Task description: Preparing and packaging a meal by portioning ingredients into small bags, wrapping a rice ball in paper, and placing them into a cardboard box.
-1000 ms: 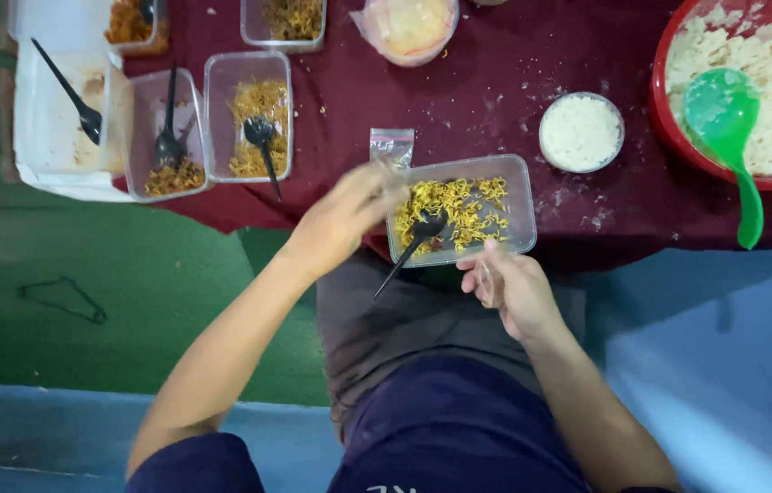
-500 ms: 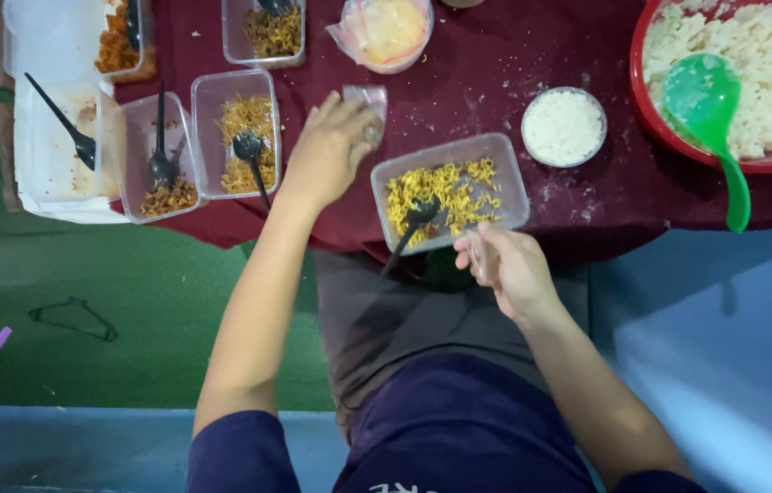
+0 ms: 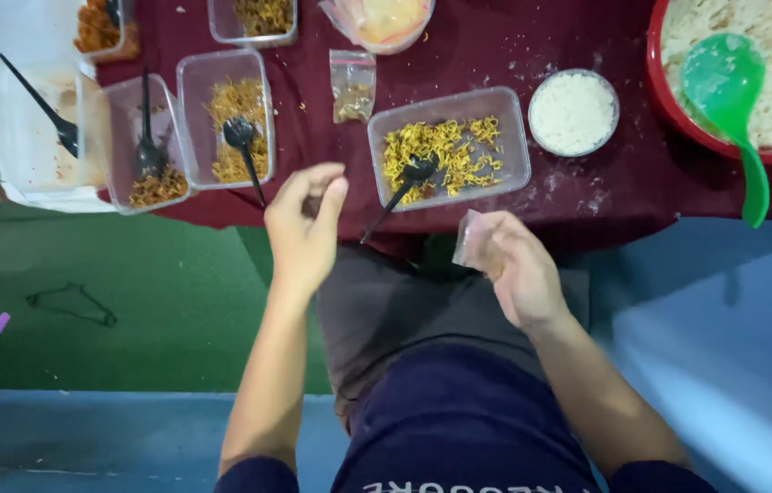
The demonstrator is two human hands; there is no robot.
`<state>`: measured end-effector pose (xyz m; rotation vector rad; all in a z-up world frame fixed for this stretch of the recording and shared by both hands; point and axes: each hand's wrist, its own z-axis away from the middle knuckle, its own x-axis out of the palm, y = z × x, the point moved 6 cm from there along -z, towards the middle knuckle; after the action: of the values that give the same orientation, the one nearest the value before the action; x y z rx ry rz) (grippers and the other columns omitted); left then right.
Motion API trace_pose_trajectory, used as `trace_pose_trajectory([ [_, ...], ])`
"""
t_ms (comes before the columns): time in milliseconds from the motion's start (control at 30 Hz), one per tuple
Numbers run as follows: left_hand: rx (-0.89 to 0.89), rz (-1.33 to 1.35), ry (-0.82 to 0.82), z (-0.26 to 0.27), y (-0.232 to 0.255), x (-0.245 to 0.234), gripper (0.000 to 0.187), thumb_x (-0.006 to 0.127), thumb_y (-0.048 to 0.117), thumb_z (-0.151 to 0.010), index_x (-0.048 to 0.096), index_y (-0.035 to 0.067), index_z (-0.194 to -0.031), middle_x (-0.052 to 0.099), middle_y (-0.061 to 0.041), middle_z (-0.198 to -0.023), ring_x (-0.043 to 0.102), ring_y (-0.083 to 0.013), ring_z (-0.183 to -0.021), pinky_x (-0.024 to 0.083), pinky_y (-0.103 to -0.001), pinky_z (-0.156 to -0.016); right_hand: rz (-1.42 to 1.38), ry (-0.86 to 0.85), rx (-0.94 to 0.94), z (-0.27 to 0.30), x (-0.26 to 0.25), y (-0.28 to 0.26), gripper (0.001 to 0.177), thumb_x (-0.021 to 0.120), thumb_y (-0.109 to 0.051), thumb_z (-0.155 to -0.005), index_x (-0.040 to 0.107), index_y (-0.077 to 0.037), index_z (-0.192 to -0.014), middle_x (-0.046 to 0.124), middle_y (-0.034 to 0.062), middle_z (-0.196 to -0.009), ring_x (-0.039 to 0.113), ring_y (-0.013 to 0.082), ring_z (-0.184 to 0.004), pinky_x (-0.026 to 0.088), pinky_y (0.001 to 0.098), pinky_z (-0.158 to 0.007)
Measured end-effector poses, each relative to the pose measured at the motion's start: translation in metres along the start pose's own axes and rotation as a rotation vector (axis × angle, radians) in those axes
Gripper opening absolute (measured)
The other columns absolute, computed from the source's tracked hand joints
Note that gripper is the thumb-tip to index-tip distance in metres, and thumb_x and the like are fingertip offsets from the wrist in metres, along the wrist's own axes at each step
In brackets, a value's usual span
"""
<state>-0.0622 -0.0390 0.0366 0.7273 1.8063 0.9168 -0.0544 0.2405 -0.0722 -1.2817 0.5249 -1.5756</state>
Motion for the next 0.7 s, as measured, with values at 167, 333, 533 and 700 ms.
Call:
trace_pose_trajectory([
  [167,-0.077,0.195,-0.095,0.049,0.052,0.031,0.021,0.079,0.015,-0.091,0.077,0.012,-0.111,0.074,-0.009,-0.091,0.073,-0.0252,-0.080,0.061,-0.034,-0.072,0.269,0.007,-0.186,0.015,0.019,-0.034,0.016,0.049,-0.003,-0.101,0.062,0.005,-0.106,0.067,0.0203,-0.089,0.064,0.0199,-0.083,0.054,0.0275,-0.076],
  [333,0.111,0.107,-0.131,0.045,0.078,0.047,0.047,0.088,0.028,-0.083,0.072,0.009,-0.122,0.070,-0.013,-0.105,0.073,-0.0292,-0.087,0.063,-0.037,-0.072,0.396,-0.063,-0.351,0.023,0.035,-0.047,0.014,0.047,0.001,-0.103,0.060,0.005,-0.105,0.063,0.0201,-0.101,0.067,0.0221,-0.092,0.060,0.0346,-0.081],
  [533,0.118,-0.068,-0.263,0.046,0.049,0.065,0.030,0.084,0.022,-0.082,0.078,0.021,-0.112,0.071,-0.004,-0.094,0.072,-0.0243,-0.079,0.061,-0.038,-0.069,0.505,0.056,-0.423,0.029,0.021,-0.061,0.014,0.049,-0.004,-0.105,0.061,0.005,-0.105,0.065,0.0177,-0.095,0.065,0.0193,-0.091,0.057,0.0296,-0.080],
  [700,0.322,-0.338,-0.060,0.027,0.031,0.042,0.020,0.072,-0.003,-0.087,0.078,0.010,-0.102,0.068,-0.010,-0.093,0.068,-0.0321,-0.090,0.057,-0.039,-0.079,0.381,0.177,-0.371,0.035,0.020,-0.066,0.011,0.057,0.000,-0.101,0.065,0.003,-0.108,0.067,0.0096,-0.094,0.059,0.0061,-0.083,0.056,0.0197,-0.071],
])
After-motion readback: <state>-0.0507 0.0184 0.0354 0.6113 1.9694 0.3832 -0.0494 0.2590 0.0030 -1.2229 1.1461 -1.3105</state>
